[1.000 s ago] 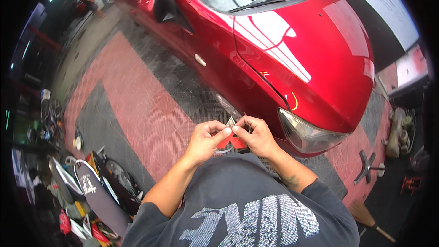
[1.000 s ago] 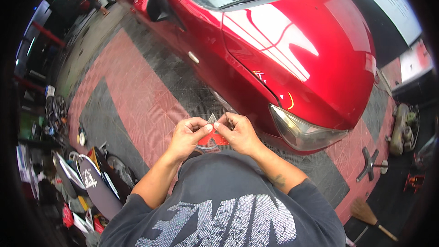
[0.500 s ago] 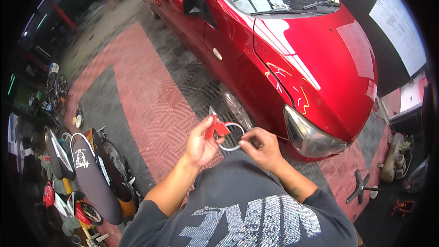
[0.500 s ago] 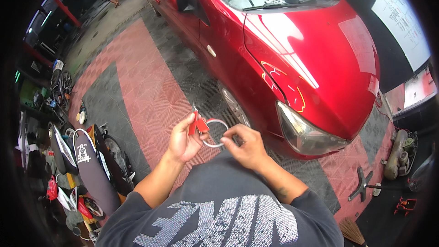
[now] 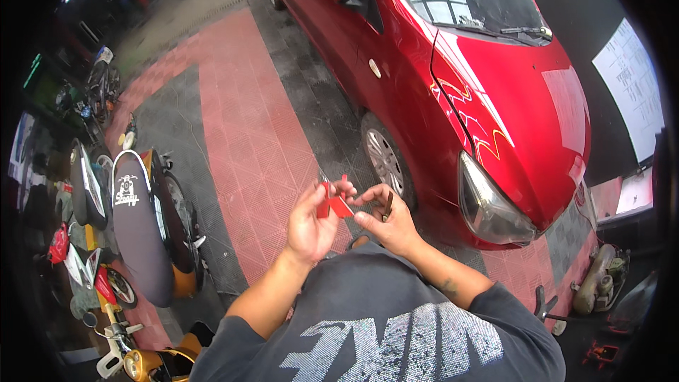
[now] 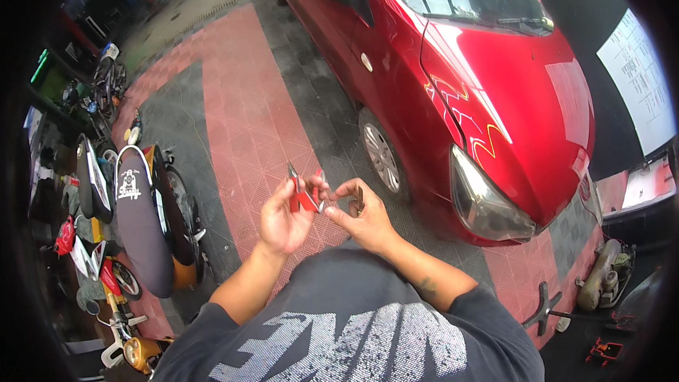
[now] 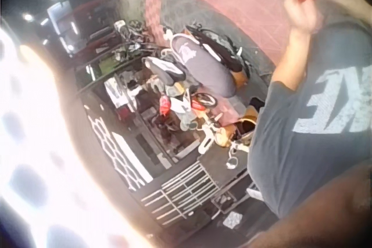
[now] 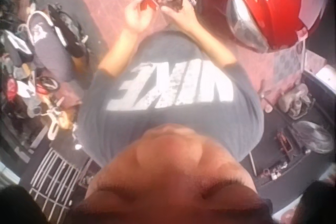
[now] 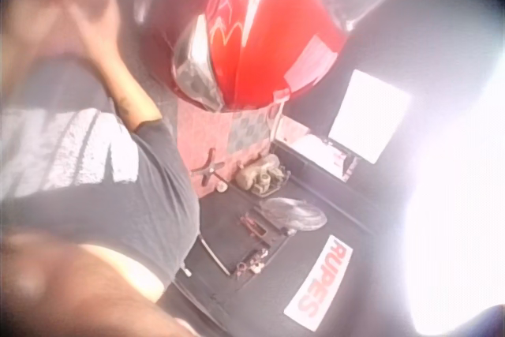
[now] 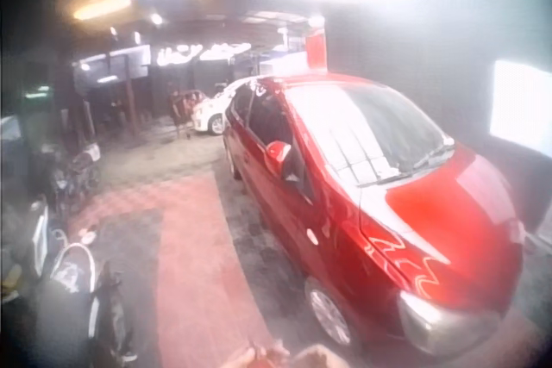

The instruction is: The person holds a roll of red tape and uses a small blade to cut a piece from it. The person repeatedly cuts and adjusts the tape while standing in front of a red car.

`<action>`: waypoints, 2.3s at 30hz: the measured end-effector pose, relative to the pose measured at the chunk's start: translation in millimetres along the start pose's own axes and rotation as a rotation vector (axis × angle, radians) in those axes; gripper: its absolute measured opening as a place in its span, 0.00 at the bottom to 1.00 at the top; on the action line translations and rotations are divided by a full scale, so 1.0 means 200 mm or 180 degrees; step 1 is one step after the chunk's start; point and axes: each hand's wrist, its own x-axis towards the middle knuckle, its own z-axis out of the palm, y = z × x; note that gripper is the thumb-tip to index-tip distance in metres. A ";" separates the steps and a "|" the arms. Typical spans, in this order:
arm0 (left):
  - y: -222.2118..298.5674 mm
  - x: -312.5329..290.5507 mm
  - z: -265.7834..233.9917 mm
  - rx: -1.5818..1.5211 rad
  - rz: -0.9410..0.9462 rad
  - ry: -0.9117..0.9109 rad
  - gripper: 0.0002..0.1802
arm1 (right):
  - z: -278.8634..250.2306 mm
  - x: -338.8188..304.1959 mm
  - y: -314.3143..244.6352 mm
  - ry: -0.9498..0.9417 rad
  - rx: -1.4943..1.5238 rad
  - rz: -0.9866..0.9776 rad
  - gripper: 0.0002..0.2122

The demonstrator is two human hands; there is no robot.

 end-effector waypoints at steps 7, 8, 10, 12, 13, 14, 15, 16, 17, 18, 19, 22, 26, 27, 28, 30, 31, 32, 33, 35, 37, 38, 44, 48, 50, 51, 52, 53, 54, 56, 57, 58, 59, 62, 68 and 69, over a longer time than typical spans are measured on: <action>0.01 -0.24 0.03 0.0418 -0.0043 0.0208 0.04 | 0.24 -0.06 -0.14 0.0241 0.0735 -0.0194 0.11; 0.03 -0.26 0.05 0.0590 0.0148 -0.0102 0.06 | 0.25 -0.08 -0.16 0.0288 0.0557 -0.0009 0.11; 0.05 -0.29 0.04 0.0733 0.0132 -0.0157 0.07 | 0.28 -0.10 -0.14 0.0333 0.0564 -0.0091 0.08; 0.07 -0.31 0.02 0.0725 -0.0071 -0.0061 0.07 | 0.28 -0.12 -0.09 0.0396 0.0084 -0.0164 0.07; 0.08 -0.32 0.01 0.0724 -0.0176 -0.0012 0.08 | 0.27 -0.12 -0.08 0.0431 -0.0152 -0.0199 0.08; 0.10 -0.34 -0.01 0.0955 -0.0306 0.0175 0.08 | 0.27 -0.13 -0.08 0.0347 -0.0411 -0.0103 0.08; 0.13 -0.37 -0.03 0.1184 -0.0438 0.0367 0.08 | 0.27 -0.13 -0.08 0.0265 -0.0669 -0.0008 0.08; 0.16 -0.40 -0.06 0.1410 -0.0570 0.0564 0.09 | 0.27 -0.14 -0.08 0.0183 -0.0928 0.0085 0.08; 0.19 -0.42 -0.08 0.1293 -0.0597 0.0752 0.09 | 0.26 -0.14 -0.05 0.0182 -0.0672 0.0186 0.09; 0.22 -0.44 -0.09 0.1163 -0.0640 0.0920 0.10 | 0.24 -0.15 0.00 0.0281 -0.0570 0.0189 0.09; 0.25 -0.45 -0.11 0.1033 -0.0684 0.1086 0.11 | 0.21 -0.15 0.05 0.0380 -0.0468 0.0189 0.09; 0.34 -0.52 -0.21 0.0938 -0.0510 0.1208 0.11 | 0.21 -0.13 0.08 0.0385 -0.0012 0.0271 0.08; 0.39 -0.53 -0.32 0.1295 -0.0152 0.1246 0.12 | 0.25 -0.13 0.00 0.0226 0.0637 0.0822 0.08; 0.41 -0.52 -0.34 0.1325 -0.0094 0.1167 0.14 | 0.26 -0.12 -0.04 0.0209 0.0690 0.1079 0.08; 0.43 -0.52 -0.34 0.1345 -0.0051 0.1100 0.15 | 0.28 -0.11 -0.04 0.0266 0.0888 0.1048 0.08; 0.47 -0.52 -0.35 0.1436 -0.0029 0.1068 0.17 | 0.32 -0.09 -0.02 0.0384 0.1279 0.0977 0.07; 0.50 -0.51 -0.35 0.1515 -0.0043 0.1095 0.18 | 0.34 -0.09 -0.08 0.0271 0.1456 0.1020 0.07; 0.52 -0.52 -0.35 0.1593 -0.0056 0.1121 0.19 | 0.34 -0.08 -0.09 0.0151 0.1609 0.1070 0.07; 0.53 -0.51 -0.36 0.1662 -0.0076 0.1122 0.19 | 0.34 -0.08 -0.09 0.0040 0.1761 0.1101 0.07; 0.54 -0.51 -0.34 0.1720 0.0191 0.1310 0.18 | 0.35 -0.06 -0.13 -0.0062 0.1650 0.1187 0.08; 0.54 -0.51 -0.35 0.1658 0.0335 0.1412 0.17 | 0.36 -0.03 -0.12 -0.0200 0.1416 0.1192 0.08; 0.53 -0.52 -0.37 0.1600 0.0347 0.1360 0.16 | 0.35 -0.01 -0.12 -0.0279 0.1296 0.1175 0.08; 0.46 -0.52 -0.32 0.1790 0.0349 0.1348 0.13 | 0.31 0.00 -0.07 -0.0688 0.0605 0.0728 0.10; 0.41 -0.52 -0.35 0.1445 0.0472 0.1277 0.11 | 0.31 0.00 -0.10 -0.0756 0.0881 0.0895 0.08; 0.41 -0.53 -0.31 0.0946 0.0509 0.1293 0.10 | 0.29 0.02 -0.10 -0.0858 0.0928 0.0937 0.08; 0.40 -0.54 -0.29 0.0862 0.0486 0.1291 0.09 | 0.27 0.04 -0.11 -0.0932 0.0958 0.0981 0.08; 0.39 -0.55 -0.27 0.0779 0.0461 0.1284 0.09 | 0.26 0.07 -0.12 -0.1001 0.0988 0.1025 0.08; 0.38 -0.56 -0.25 0.0702 0.0427 0.1287 0.09 | 0.26 0.08 -0.13 -0.1018 0.0846 0.1053 0.08; 0.37 -0.56 -0.25 0.0682 0.0391 0.1288 0.10 | 0.26 0.09 -0.13 -0.1055 0.0906 0.0986 0.08; 0.36 -0.57 -0.25 0.0640 0.0308 0.1290 0.10 | 0.28 0.12 -0.15 -0.1117 0.1030 0.0858 0.08; 0.36 -0.57 -0.26 0.0674 0.0324 0.1352 0.10 | 0.29 0.11 -0.18 -0.1027 0.0981 0.0752 0.08; 0.35 -0.56 -0.27 0.0709 0.0334 0.1411 0.10 | 0.30 0.13 -0.17 -0.0995 0.0798 0.0605 0.08; 0.33 -0.55 -0.27 0.0717 0.0323 0.1464 0.10 | 0.28 0.15 -0.15 -0.0945 0.0592 0.0480 0.08; 0.29 -0.52 -0.28 0.1034 0.0309 0.1392 0.18 | 0.24 0.15 -0.18 -0.0847 0.0396 0.0358 0.07; 0.24 -0.43 -0.15 0.1415 0.0291 0.1104 0.23 | 0.17 0.08 -0.21 -0.0665 0.0359 -0.0077 0.09; 0.25 -0.42 -0.11 0.1425 0.0398 0.1092 0.25 | 0.17 0.07 -0.22 -0.0671 0.0380 -0.0151 0.09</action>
